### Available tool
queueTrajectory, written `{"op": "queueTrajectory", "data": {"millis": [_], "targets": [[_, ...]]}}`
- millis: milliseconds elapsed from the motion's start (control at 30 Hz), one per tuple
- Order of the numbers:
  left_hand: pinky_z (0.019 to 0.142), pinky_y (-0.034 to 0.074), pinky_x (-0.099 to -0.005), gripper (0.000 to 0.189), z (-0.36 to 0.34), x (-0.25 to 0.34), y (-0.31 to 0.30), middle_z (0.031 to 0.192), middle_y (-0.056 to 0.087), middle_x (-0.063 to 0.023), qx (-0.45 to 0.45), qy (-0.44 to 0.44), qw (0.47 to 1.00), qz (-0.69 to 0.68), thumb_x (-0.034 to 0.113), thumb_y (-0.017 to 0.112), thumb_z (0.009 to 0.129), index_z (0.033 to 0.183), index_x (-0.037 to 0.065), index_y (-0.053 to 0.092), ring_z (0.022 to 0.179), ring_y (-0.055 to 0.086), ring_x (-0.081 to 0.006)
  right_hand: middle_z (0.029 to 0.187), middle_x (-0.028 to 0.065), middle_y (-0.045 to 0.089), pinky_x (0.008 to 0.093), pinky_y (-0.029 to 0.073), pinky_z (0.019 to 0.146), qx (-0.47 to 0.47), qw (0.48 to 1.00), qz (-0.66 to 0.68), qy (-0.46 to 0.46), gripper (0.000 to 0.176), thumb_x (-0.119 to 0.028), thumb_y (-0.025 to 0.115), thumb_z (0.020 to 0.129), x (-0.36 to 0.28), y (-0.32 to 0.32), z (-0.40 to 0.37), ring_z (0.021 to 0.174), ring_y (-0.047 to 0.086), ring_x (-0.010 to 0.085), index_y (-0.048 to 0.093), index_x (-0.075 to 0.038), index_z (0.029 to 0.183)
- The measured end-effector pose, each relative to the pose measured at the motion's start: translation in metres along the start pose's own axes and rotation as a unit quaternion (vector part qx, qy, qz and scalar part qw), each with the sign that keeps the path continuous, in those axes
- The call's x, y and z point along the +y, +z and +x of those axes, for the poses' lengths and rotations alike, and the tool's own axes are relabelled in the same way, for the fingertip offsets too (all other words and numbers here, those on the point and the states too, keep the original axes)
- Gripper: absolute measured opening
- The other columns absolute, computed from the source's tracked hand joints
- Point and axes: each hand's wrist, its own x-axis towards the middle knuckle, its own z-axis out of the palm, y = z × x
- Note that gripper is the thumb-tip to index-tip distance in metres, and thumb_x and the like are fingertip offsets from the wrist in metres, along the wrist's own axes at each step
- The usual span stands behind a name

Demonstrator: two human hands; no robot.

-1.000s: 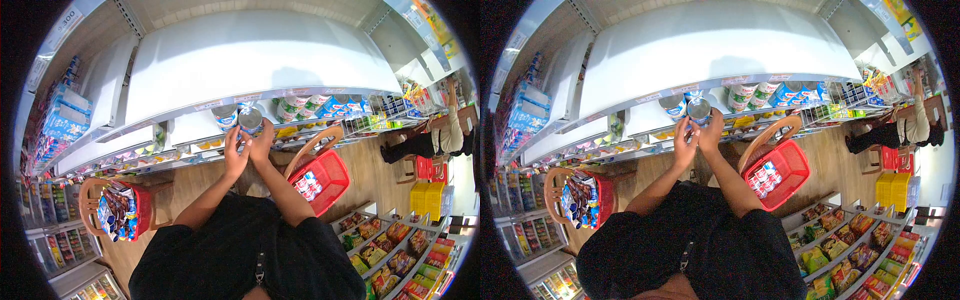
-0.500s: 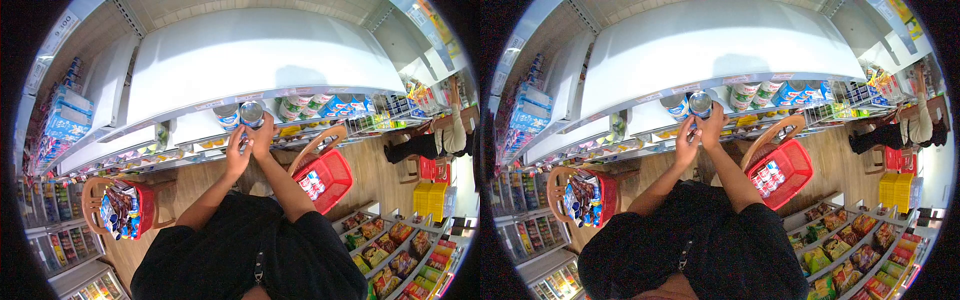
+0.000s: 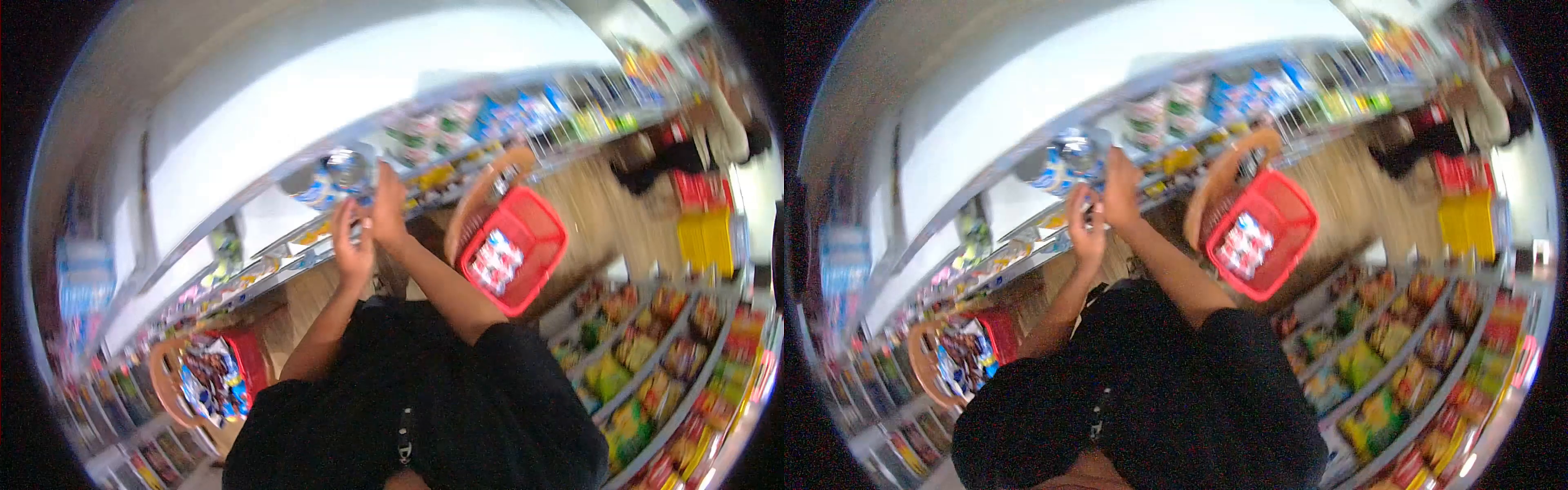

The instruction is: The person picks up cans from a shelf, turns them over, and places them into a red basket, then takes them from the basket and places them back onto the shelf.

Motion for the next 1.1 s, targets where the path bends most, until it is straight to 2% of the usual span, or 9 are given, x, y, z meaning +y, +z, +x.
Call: {"op": "queueTrajectory", "data": {"millis": [200, 267, 400, 467, 667, 800, 967, 1000, 1100], "targets": [[0.101, 0.045, -0.0392, 0.028, -0.043, 0.047, 0.047, 0.128, 0.058, -0.0145, -0.09, 0.104, 0.99, 0.018, 0.009, 0.064, 0.095, 0.122, 0.001, 0.062, 0.12, 0.056, -0.0285, 0.136, 0.0212, 0.052, 0.0465, 0.041, 0.104, 0.021, 0.995, 0.091, -0.035, 0.072, -0.001, 0.078, 0.075, 0.052, -0.128, -0.064, 0.124, 0.051, 0.0397, 0.047, -0.001, 0.14], [0.099, 0.047, -0.0381, 0.023, -0.057, 0.056, 0.074, 0.124, 0.061, -0.013, -0.278, 0.103, 0.955, -0.006, 0.01, 0.065, 0.095, 0.117, 0.001, 0.064, 0.116, 0.058, -0.0279, 0.13, 0.02, 0.057, 0.0465, 0.042, 0.103, 0.039, 0.994, 0.009, 0.102, 0.059, -0.002, 0.076, 0.079, 0.089, -0.171, -0.097, 0.12, 0.054, 0.0404, 0.053, -0.001, 0.133], [0.09, 0.053, -0.0342, 0.023, -0.097, 0.046, 0.175, 0.115, 0.065, -0.0129, -0.424, -0.033, 0.902, -0.071, 0.008, 0.065, 0.095, 0.117, 0.0, 0.063, 0.105, 0.065, -0.0239, 0.122, 0.0212, 0.057, 0.048, 0.044, 0.097, 0.065, 0.952, -0.103, 0.282, 0.052, -0.007, 0.074, 0.078, 0.203, -0.225, -0.178, 0.114, 0.055, 0.0415, 0.055, -0.001, 0.127], [0.091, 0.053, -0.034, 0.032, -0.128, 0.005, 0.23, 0.115, 0.066, -0.0133, -0.497, -0.253, 0.824, -0.101, 0.013, 0.067, 0.095, 0.124, 0.0, 0.06, 0.107, 0.066, -0.0238, 0.118, 0.0202, 0.059, 0.0493, 0.047, 0.097, 0.041, 0.926, -0.134, 0.35, 0.049, -0.004, 0.077, 0.076, 0.251, -0.243, -0.202, 0.108, 0.059, 0.042, 0.06, -0.002, 0.122], [0.095, 0.051, -0.0381, 0.048, -0.205, -0.156, 0.373, 0.113, 0.068, -0.016, -0.54, -0.239, 0.805, 0.059, 0.031, 0.072, 0.092, 0.126, -0.001, 0.059, 0.111, 0.065, -0.0277, 0.119, 0.0174, 0.06, 0.0489, 0.047, 0.096, -0.115, 0.889, -0.163, 0.413, 0.054, -0.014, 0.082, 0.072, 0.369, -0.244, -0.215, 0.112, 0.059, 0.0393, 0.061, -0.004, 0.121], [0.102, 0.047, -0.0452, 0.068, -0.218, -0.221, 0.441, 0.122, 0.065, -0.0263, -0.433, -0.218, 0.837, 0.254, 0.049, 0.069, 0.089, 0.13, -0.004, 0.058, 0.118, 0.061, -0.0401, 0.139, 0.0186, 0.05, 0.0564, 0.039, 0.104, -0.225, 0.86, -0.188, 0.418, 0.069, -0.019, 0.081, 0.074, 0.431, -0.221, -0.203, 0.133, 0.044, 0.0405, 0.052, -0.006, 0.135], [0.099, 0.049, -0.0501, 0.079, -0.196, -0.201, 0.494, 0.119, 0.066, -0.03, -0.464, -0.262, 0.742, 0.407, 0.066, 0.06, 0.086, 0.124, -0.003, 0.064, 0.115, 0.063, -0.0435, 0.151, 0.0148, 0.043, 0.0633, 0.027, 0.113, -0.387, 0.804, -0.195, 0.407, 0.08, -0.04, 0.073, 0.081, 0.494, -0.186, -0.19, 0.141, 0.037, 0.0411, 0.042, -0.008, 0.147], [0.098, 0.05, -0.051, 0.081, -0.19, -0.194, 0.501, 0.116, 0.067, -0.0309, -0.494, -0.317, 0.689, 0.426, 0.07, 0.057, 0.085, 0.12, -0.003, 0.067, 0.113, 0.064, -0.0437, 0.151, 0.0148, 0.043, 0.0633, 0.027, 0.113, -0.391, 0.803, -0.19, 0.407, 0.08, -0.04, 0.073, 0.081, 0.502, -0.179, -0.19, 0.141, 0.037, 0.0411, 0.042, -0.008, 0.147], [0.093, 0.052, -0.0521, 0.086, -0.194, -0.199, 0.51, 0.109, 0.068, -0.0316, -0.475, -0.327, 0.671, 0.467, 0.077, 0.052, 0.083, 0.113, -0.001, 0.071, 0.107, 0.067, -0.0439, 0.14, 0.0132, 0.053, 0.0587, 0.029, 0.114, -0.398, 0.804, -0.196, 0.395, 0.069, -0.03, 0.074, 0.081, 0.515, -0.162, -0.196, 0.134, 0.044, 0.0369, 0.049, -0.009, 0.141]]}}
